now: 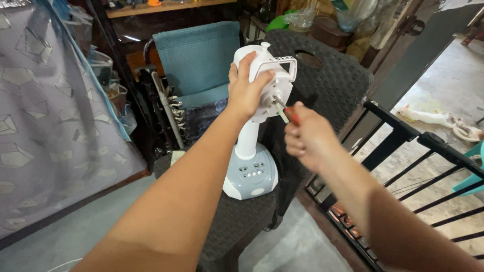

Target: The person uses a screwdriver to loosen and remove a central screw from the back of a standing electric fan's head. After removing the screw, the person picks up the front fan grille and wipes it with a cloth.

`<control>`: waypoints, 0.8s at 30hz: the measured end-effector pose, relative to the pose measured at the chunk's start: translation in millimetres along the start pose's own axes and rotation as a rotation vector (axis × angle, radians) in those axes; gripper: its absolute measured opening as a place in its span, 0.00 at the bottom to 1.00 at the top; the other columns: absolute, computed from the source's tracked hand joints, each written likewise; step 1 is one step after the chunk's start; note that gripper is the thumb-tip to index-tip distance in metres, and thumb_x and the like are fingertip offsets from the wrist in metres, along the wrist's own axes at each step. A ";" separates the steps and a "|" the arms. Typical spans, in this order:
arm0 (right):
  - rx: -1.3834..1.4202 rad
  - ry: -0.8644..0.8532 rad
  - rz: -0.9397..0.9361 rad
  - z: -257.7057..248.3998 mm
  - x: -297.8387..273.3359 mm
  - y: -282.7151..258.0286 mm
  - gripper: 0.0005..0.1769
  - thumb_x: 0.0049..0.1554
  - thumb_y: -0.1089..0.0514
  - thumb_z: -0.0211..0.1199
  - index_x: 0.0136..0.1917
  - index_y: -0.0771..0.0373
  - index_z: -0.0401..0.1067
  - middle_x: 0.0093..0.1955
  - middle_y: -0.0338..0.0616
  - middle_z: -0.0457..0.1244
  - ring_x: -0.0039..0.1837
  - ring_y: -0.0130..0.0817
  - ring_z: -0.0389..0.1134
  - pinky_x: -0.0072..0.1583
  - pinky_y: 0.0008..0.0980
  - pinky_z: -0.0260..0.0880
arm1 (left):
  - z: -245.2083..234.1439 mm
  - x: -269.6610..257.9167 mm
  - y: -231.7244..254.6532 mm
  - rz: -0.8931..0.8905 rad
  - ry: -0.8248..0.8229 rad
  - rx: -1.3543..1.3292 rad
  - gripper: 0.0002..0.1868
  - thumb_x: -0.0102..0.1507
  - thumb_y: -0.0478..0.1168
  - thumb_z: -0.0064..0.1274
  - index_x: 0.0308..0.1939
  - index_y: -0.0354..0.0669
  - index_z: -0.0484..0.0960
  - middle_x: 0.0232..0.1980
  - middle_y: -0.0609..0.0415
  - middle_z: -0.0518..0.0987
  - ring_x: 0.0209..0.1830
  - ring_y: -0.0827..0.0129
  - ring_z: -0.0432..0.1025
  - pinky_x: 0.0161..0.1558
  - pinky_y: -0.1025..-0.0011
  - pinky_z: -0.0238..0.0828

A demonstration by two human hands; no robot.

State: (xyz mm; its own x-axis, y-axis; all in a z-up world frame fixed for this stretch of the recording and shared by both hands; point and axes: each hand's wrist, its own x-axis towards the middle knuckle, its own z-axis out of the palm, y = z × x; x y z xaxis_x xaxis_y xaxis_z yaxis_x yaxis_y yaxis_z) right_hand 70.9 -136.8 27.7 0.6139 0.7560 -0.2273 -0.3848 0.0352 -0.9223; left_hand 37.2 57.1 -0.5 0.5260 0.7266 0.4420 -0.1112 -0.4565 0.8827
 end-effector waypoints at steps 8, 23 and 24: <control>-1.087 0.437 -0.604 28.0 -13.4 22.5 0.26 0.59 0.47 0.65 0.57 0.67 0.57 0.43 0.59 0.68 0.46 0.57 0.71 0.51 0.49 0.69 | 3.0 0.4 6.3 -0.047 0.055 0.060 0.44 0.55 0.65 0.59 0.74 0.71 0.63 0.81 0.27 0.42 0.77 0.28 0.49 0.73 0.51 0.51; -1.489 0.473 -0.695 27.3 -20.1 12.5 0.15 0.65 0.52 0.54 0.52 0.67 0.59 0.49 0.64 0.65 0.45 0.67 0.69 0.46 0.58 0.70 | 6.2 2.6 7.2 -0.051 0.030 0.045 0.43 0.55 0.65 0.58 0.74 0.71 0.64 0.82 0.27 0.42 0.77 0.26 0.46 0.73 0.47 0.48; -1.494 0.478 -0.693 28.0 -18.1 12.7 0.15 0.65 0.51 0.54 0.52 0.67 0.59 0.48 0.64 0.66 0.45 0.67 0.70 0.46 0.58 0.70 | 5.7 3.5 7.9 -0.057 0.034 0.048 0.43 0.55 0.65 0.58 0.74 0.71 0.64 0.81 0.27 0.42 0.77 0.25 0.46 0.73 0.47 0.48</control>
State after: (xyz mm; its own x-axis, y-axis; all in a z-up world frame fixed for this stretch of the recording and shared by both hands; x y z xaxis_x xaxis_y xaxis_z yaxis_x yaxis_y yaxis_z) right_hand 35.7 -131.8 28.9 0.6183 0.6065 0.4999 0.7790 -0.5574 -0.2874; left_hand 43.0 53.2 7.1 0.5009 0.7691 0.3971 -0.0406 -0.4374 0.8984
